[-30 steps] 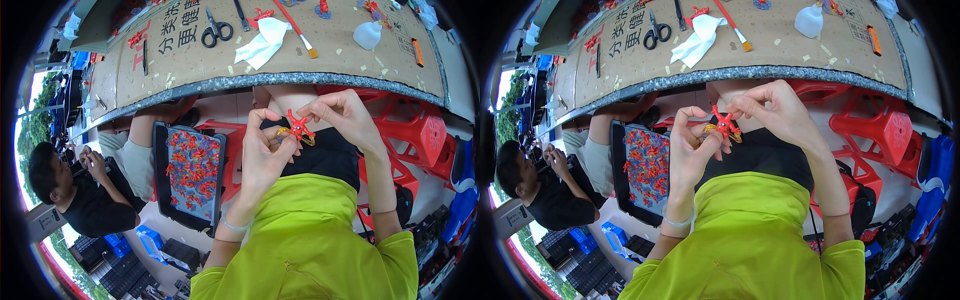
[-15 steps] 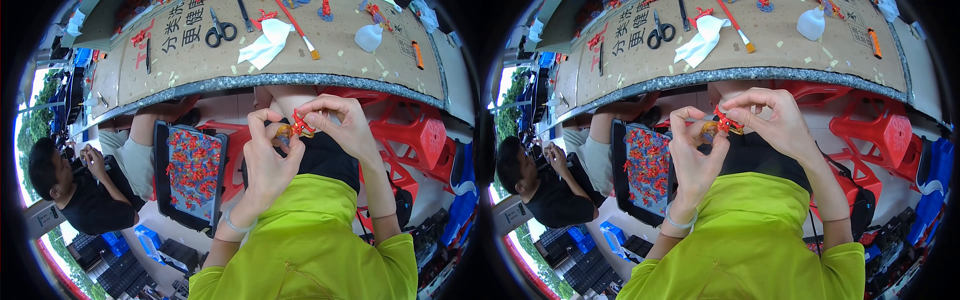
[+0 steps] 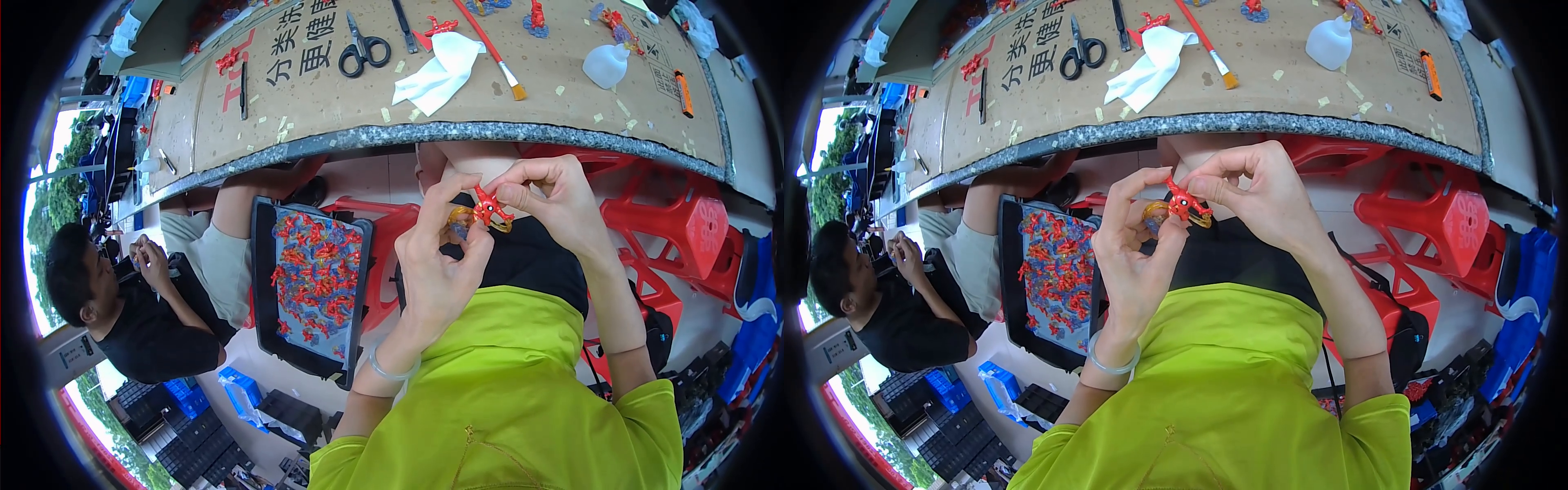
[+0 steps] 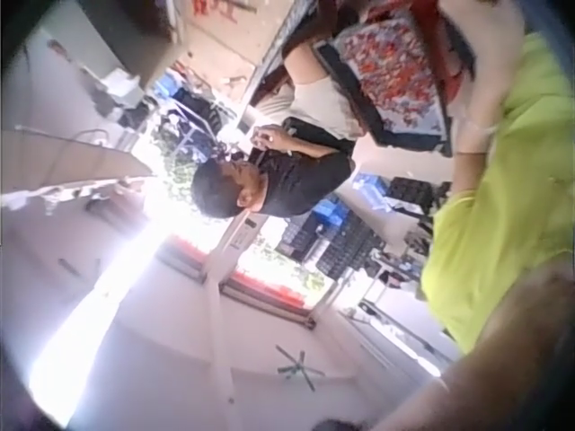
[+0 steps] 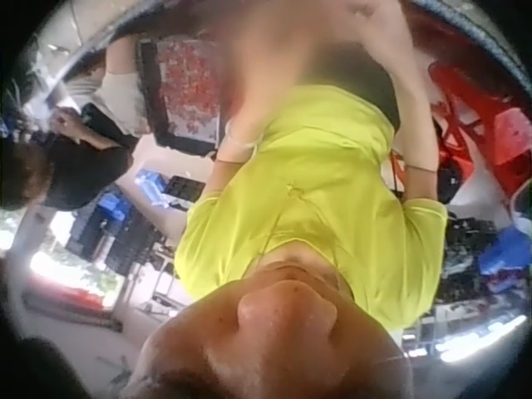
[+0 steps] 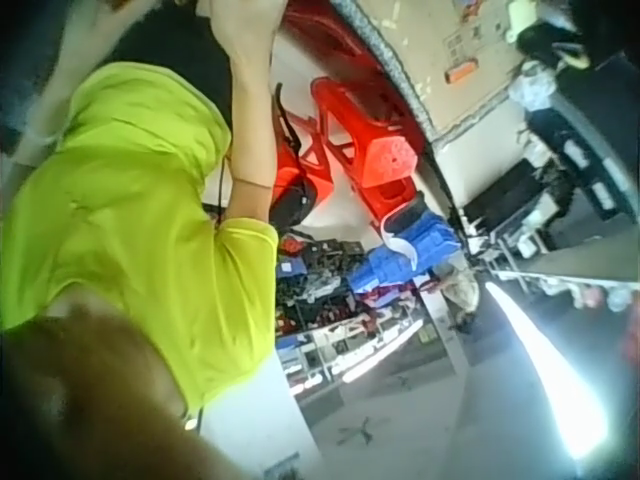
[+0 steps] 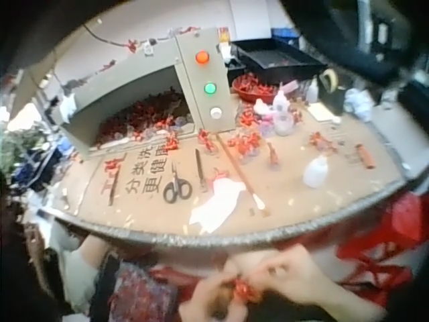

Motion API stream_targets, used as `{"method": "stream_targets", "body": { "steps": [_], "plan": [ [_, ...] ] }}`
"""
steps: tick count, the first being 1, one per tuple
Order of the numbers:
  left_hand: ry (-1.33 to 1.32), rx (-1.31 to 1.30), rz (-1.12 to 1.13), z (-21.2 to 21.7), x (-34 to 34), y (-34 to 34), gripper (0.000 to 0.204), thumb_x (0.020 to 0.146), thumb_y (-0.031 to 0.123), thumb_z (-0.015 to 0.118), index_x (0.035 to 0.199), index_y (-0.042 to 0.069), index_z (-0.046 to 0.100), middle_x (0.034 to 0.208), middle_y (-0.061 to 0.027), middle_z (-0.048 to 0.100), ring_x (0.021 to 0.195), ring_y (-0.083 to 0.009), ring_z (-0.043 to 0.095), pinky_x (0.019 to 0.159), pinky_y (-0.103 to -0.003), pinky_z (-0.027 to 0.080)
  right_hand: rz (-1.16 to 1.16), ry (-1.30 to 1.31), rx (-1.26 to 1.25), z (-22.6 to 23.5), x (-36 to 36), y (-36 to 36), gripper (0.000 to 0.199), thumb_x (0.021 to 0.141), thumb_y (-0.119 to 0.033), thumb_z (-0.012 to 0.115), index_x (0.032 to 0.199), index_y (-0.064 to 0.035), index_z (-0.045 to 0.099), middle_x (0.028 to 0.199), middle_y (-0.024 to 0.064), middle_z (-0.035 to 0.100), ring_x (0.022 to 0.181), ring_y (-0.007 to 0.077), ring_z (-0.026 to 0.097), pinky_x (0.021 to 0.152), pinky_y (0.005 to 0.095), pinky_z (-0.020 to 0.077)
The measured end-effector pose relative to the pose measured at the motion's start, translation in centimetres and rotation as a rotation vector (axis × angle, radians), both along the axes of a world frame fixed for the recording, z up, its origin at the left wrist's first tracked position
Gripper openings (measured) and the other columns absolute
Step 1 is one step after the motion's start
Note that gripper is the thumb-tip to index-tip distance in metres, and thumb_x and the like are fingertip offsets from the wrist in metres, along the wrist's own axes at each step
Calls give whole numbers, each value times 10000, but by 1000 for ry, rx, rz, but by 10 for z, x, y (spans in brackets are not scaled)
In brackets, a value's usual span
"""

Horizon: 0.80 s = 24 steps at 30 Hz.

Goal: The person assembles plastic figurines by retrieving parts from a machine and a tray, fitting pieces onto each figure by hand, and applying glue from a bottle.

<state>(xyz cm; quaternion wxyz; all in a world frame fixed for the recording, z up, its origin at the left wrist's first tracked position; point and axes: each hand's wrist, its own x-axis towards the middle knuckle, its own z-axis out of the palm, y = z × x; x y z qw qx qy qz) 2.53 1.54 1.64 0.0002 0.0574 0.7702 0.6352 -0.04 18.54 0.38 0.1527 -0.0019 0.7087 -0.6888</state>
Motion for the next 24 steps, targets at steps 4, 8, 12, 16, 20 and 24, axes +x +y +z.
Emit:
{"method": "stream_targets", "body": {
  "steps": [4,8,12,16,20,24],
  "plan": [
    [-22,-22,-5,0,0,-2,414,743,-93,599,1143,11,578,797,-89,641,687,-78,607,591,-216,497,2,-2,2,-2,1,0,147,847,-82,682,902,53,698,807,73,686,734,73,608,672,225,503],
    [-13,-17,15,-3,2,-2,394,743,-76,612,1132,-16,586,793,-110,663,670,-77,610,594,-215,499,14,40,23,-3,2,0,141,845,-73,683,899,57,696,800,70,684,709,71,598,645,215,493],
    [-40,-31,24,-5,2,-2,362,737,-56,631,1095,-19,595,772,-120,664,641,-91,620,590,-224,505,-46,77,-43,-7,3,-1,115,815,-80,700,886,4,731,713,3,665,604,15,461,536,195,370],
    [97,-122,26,-15,4,-5,295,727,-37,652,1019,-15,613,748,-110,661,602,-128,630,566,-239,504,-38,31,-88,2,1,-2,125,818,-80,686,890,14,725,720,11,673,643,14,496,573,202,403],
    [149,-191,59,-16,5,-7,306,722,-40,659,1015,-4,577,757,-97,663,556,-141,617,538,-237,489,-72,240,152,2,-19,6,158,839,-95,646,900,37,707,741,45,686,670,58,562,601,245,453],
    [112,-171,114,-6,4,-3,404,723,-40,663,1085,14,492,770,-94,664,536,-139,609,520,-235,483,-388,538,594,11,-77,16,244,836,-169,659,943,50,669,777,164,678,730,215,658,674,311,496]
  ]
}}
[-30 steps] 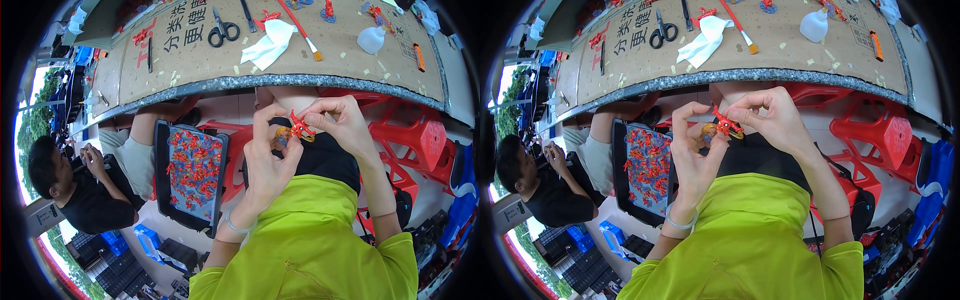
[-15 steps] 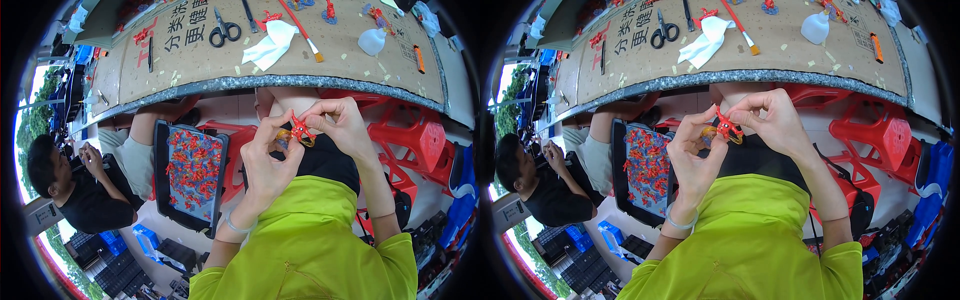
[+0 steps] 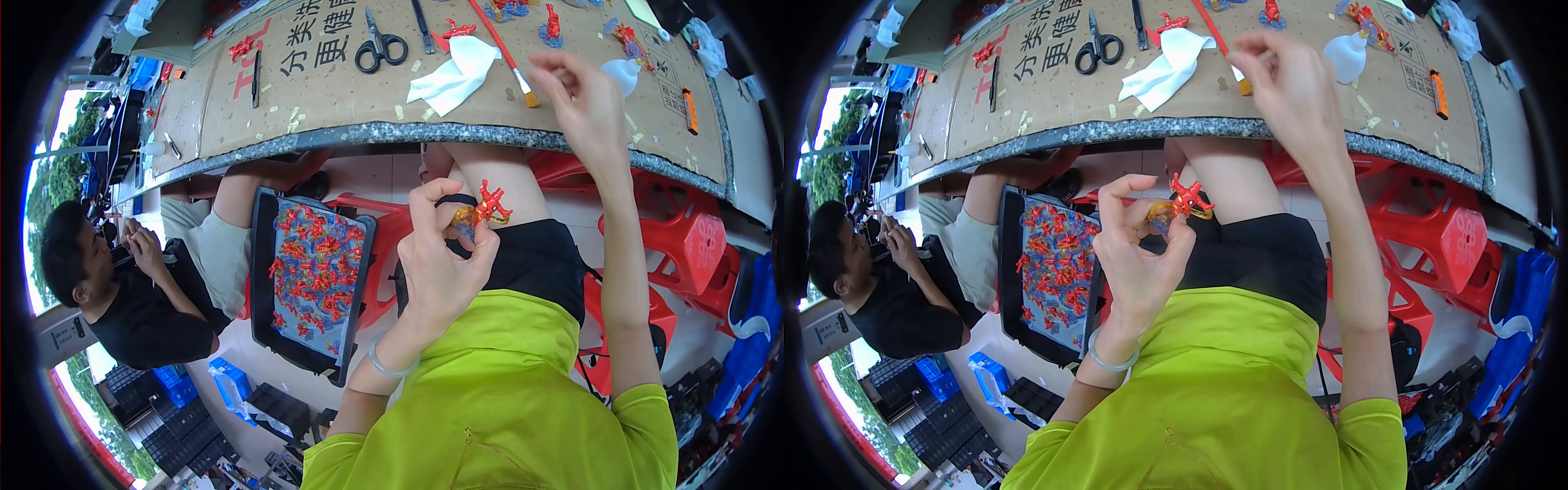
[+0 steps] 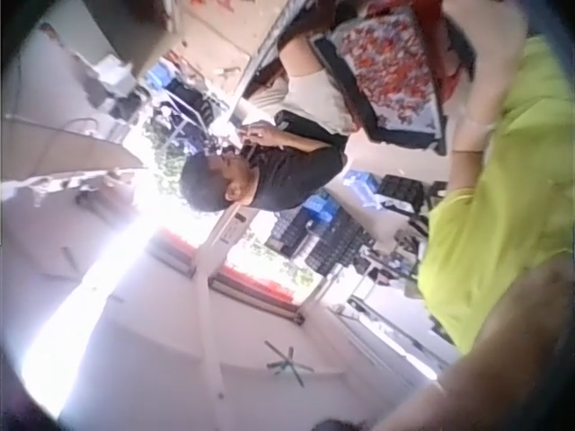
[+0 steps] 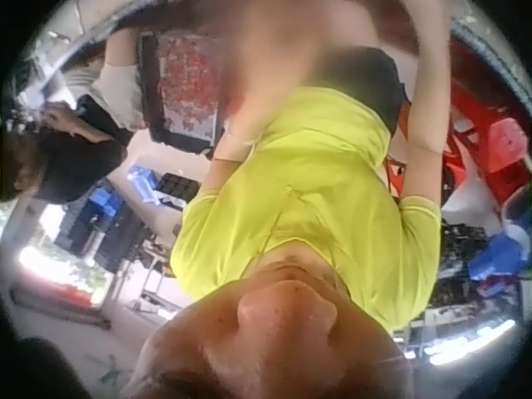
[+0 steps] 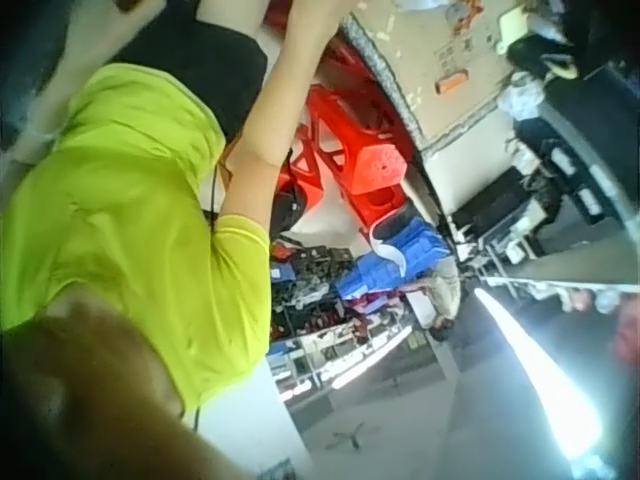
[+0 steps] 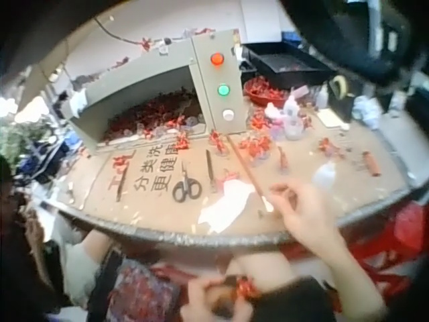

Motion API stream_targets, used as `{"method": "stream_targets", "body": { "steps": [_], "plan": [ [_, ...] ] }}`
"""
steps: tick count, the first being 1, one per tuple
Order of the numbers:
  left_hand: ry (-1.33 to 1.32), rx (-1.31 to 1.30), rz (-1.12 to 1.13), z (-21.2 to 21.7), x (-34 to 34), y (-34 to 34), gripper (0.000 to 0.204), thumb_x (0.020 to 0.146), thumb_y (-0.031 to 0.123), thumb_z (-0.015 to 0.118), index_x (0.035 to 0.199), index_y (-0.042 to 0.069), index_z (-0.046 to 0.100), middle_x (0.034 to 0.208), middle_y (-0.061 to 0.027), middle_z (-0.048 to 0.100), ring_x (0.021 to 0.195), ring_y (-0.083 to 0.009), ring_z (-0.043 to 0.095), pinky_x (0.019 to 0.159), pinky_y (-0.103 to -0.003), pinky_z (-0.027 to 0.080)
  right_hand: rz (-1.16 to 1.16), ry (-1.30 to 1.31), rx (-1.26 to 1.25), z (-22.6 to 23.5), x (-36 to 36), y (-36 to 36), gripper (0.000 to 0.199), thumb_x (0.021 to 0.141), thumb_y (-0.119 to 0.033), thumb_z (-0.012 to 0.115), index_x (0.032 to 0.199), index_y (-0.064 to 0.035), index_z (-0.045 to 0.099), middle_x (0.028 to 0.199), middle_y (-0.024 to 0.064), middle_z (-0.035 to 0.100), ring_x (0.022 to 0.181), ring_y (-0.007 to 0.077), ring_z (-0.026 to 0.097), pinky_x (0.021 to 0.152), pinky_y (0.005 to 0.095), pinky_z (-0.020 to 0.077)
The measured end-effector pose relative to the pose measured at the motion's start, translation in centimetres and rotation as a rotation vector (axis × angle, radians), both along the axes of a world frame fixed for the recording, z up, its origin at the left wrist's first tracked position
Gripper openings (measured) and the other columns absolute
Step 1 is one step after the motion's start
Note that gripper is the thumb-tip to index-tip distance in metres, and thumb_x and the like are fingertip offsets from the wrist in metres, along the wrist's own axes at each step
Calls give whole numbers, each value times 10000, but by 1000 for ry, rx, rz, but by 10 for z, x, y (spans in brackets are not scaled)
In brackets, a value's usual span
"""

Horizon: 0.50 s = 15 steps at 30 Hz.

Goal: The person assembles plastic figurines by retrieving parts from a machine and a tray, fitting pieces onto each figure by hand, and applying glue from a bottle.

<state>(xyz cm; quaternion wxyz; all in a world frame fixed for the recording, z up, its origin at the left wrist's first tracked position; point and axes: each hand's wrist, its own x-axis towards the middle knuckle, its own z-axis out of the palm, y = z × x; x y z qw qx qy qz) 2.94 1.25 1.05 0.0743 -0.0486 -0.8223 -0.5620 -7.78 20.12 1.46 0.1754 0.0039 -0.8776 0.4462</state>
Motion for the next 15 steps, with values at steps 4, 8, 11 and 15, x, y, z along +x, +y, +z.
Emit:
{"method": "stream_targets", "body": {
  "steps": [4,8,11,15],
  "plan": [
    [33,-64,5,0,-1,-1,490,728,-33,660,1143,19,405,777,-88,663,521,-145,601,491,-238,472,-67,31,422,-32,-56,0,355,832,-216,673,1092,21,626,754,108,662,695,174,636,656,317,491],
    [20,-123,35,0,-2,-8,498,718,-24,664,1141,13,402,768,-79,658,489,-155,576,469,-241,458,-33,17,528,-35,-69,3,341,818,-196,671,1058,43,627,716,106,645,676,184,636,635,322,491],
    [-11,-122,54,-4,-3,-12,509,712,-17,667,1144,20,402,759,-78,654,476,-158,564,464,-246,455,16,-131,324,-14,-65,12,250,795,-133,645,945,68,652,809,239,659,815,329,669,747,393,514],
    [-93,-115,80,-3,-7,-14,487,712,-62,633,1142,14,415,708,-95,647,562,-138,630,544,-217,488,156,-250,-109,15,-22,24,341,819,-188,647,1124,-36,649,983,124,707,801,322,683,731,417,529]
  ]
}}
